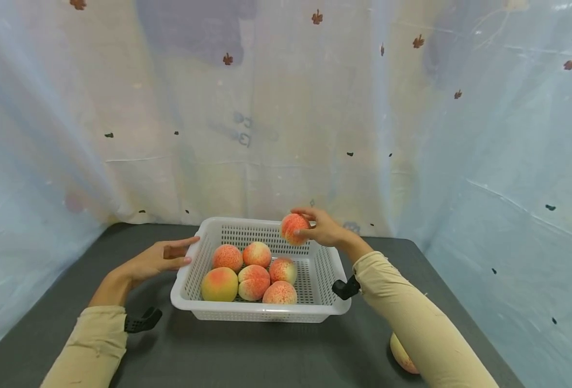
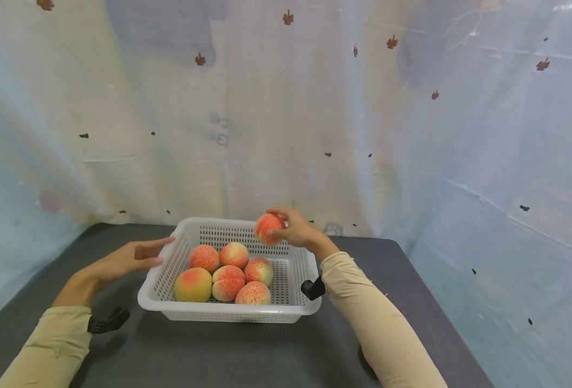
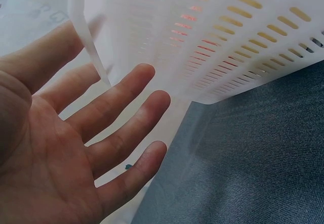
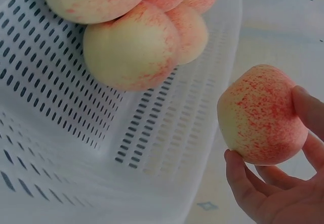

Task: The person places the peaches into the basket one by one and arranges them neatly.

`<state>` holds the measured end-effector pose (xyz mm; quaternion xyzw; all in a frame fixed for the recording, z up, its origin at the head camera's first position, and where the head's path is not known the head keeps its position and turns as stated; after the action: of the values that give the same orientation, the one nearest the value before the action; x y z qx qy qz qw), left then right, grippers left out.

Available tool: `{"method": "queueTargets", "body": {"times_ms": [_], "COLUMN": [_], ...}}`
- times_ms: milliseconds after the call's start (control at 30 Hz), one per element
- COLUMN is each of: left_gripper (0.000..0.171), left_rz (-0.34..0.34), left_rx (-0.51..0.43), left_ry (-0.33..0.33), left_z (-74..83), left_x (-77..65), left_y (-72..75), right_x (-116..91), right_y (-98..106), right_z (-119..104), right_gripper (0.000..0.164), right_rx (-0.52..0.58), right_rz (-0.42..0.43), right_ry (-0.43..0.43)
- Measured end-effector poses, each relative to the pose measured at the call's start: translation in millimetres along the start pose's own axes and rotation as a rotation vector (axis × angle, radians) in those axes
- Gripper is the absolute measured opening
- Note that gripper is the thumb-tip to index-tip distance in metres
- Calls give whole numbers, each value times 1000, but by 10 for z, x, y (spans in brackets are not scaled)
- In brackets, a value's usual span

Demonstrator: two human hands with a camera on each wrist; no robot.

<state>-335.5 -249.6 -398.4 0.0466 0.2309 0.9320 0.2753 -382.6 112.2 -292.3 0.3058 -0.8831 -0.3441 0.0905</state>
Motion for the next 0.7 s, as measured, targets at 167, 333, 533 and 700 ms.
{"method": "queueTargets", "body": {"times_ms": [167, 333, 533, 700], "left_gripper": [72, 72, 72, 70], "left_rz": [10, 21, 21, 11], "left_rx": [5, 8, 24, 15], "left_ry": [14, 35, 39, 19], "left_z": [-14, -29, -29, -5], "left_x": [3, -6, 1, 17], "left_y": [8, 13, 3, -8], "right_x": [44, 112, 190, 273], "right_y": [-23, -50, -108, -190], "right_z": [73, 127, 130, 130], "right_gripper": [59, 58, 58, 56], "right_rx": [13, -65, -134, -219], "right_rz": [12, 19, 0, -35], "right_ry": [-74, -113, -118, -83]}}
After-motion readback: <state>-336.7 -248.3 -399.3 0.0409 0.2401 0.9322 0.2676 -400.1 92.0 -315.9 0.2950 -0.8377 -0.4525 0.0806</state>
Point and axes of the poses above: each hand's wrist, its own x-axis towards the middle knuckle, its own y-axis out of the back of the hand, z = x × y, the point moved 6 cm from there along x, towards the middle knuckle, and after that the axes turned 7 degrees about -z, right-handed, at the moved point
